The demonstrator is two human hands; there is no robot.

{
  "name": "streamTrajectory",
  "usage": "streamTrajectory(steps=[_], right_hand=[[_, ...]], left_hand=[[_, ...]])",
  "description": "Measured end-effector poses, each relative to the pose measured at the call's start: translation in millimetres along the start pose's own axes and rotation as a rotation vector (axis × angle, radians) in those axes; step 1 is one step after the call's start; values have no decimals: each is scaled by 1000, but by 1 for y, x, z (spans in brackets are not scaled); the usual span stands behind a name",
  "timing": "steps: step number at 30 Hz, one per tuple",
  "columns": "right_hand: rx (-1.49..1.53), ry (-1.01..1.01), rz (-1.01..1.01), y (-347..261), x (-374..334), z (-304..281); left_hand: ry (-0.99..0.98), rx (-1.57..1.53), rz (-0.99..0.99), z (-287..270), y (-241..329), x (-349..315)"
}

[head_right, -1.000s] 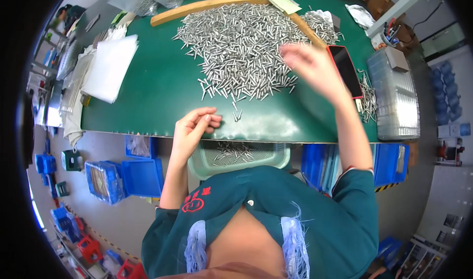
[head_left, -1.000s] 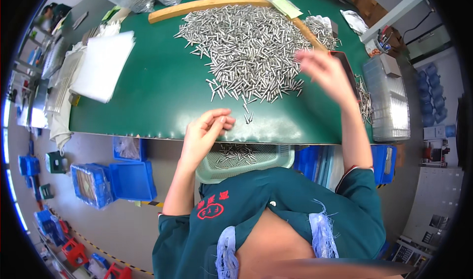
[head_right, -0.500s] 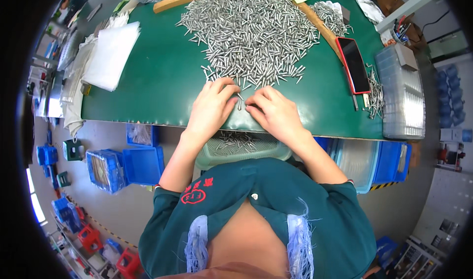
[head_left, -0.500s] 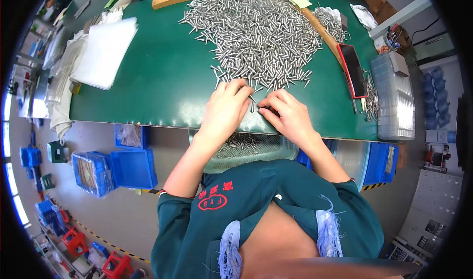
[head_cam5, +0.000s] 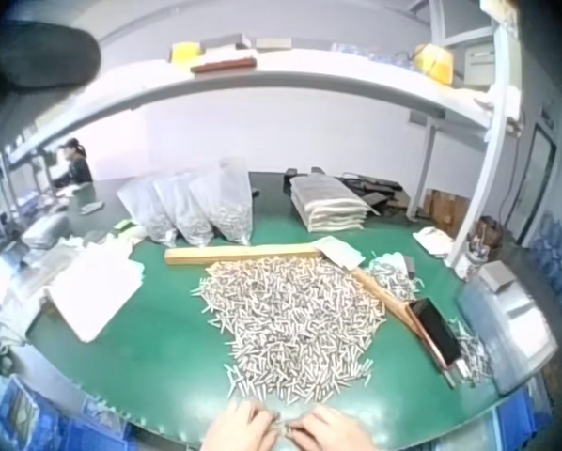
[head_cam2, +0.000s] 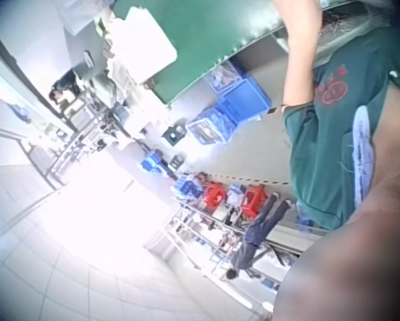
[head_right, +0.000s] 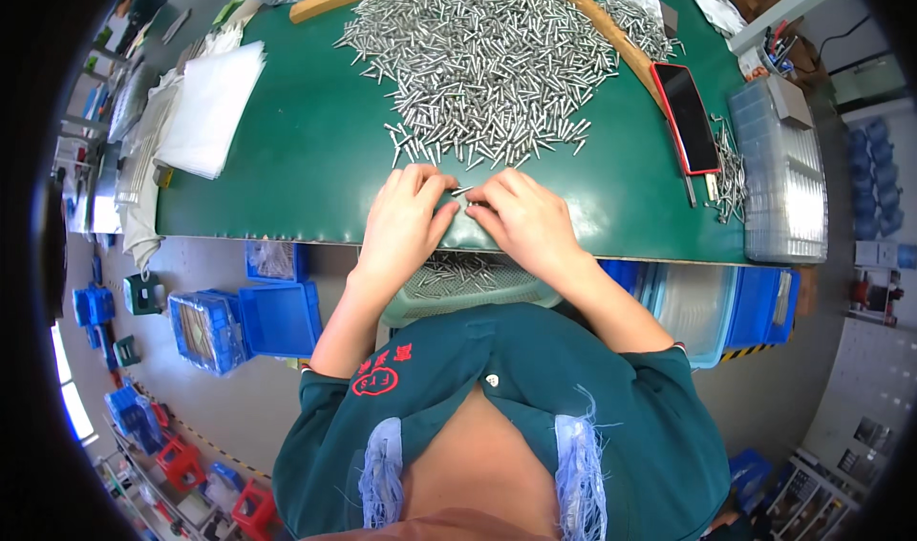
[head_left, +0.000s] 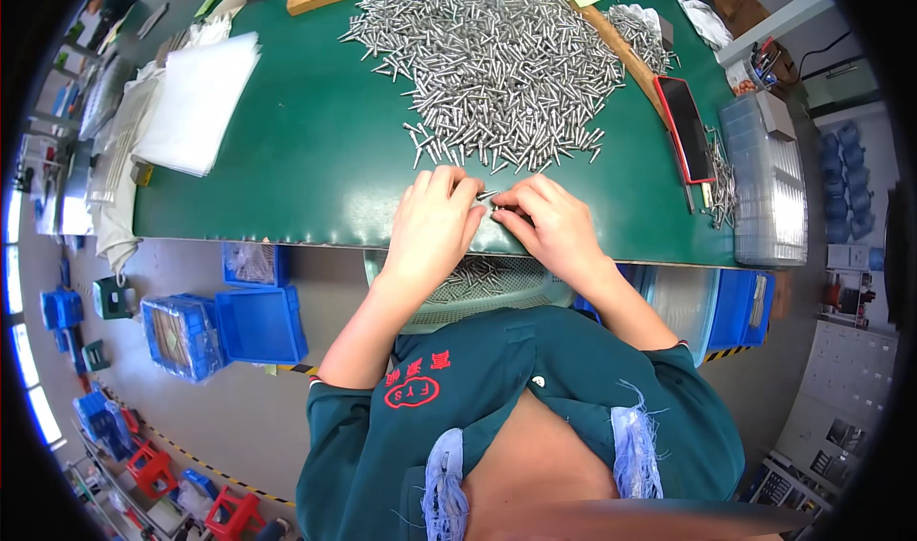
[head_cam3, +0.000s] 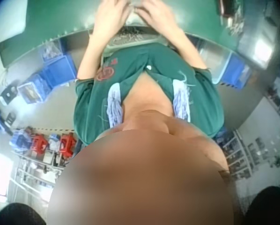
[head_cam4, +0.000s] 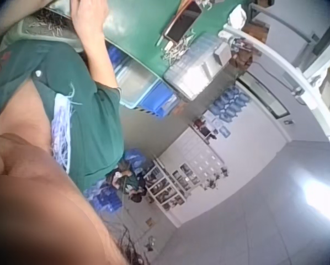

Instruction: Inspecting and sorting small metal pins on a green workbench.

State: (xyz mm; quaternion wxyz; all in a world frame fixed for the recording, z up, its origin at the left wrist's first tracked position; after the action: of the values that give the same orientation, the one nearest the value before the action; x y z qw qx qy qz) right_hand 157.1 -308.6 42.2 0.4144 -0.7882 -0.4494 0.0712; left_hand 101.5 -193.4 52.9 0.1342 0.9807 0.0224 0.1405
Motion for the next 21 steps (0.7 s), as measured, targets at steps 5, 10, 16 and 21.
streamTrajectory(steps=[5,10,16,21], right_hand=[[39,46,26,-13,8,-6],[-22,-20,-31,-8,5,-3],[19,-31,-67,-22,5,-8],[-60,22,-142,-21,2,-2]], left_hand=[[-18,-39,-55,1,4,-12],[-50,0,-116,2,0,-18],[18,-134,-77,-12,6,-30],[-463,-1070,-464,28,-3,-58]])
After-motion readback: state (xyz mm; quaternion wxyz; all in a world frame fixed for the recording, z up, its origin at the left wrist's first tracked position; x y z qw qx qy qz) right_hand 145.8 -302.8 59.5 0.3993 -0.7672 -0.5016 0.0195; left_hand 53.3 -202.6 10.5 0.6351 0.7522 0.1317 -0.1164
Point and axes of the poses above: each hand's wrist, its own x-axis towards the middle knuckle, its own z-axis out of the palm, y = z × x, the point moved 8 cm from there along x, towards the middle knuckle, and after that the axes turned 14 degrees about x, right-handed, at the moved point
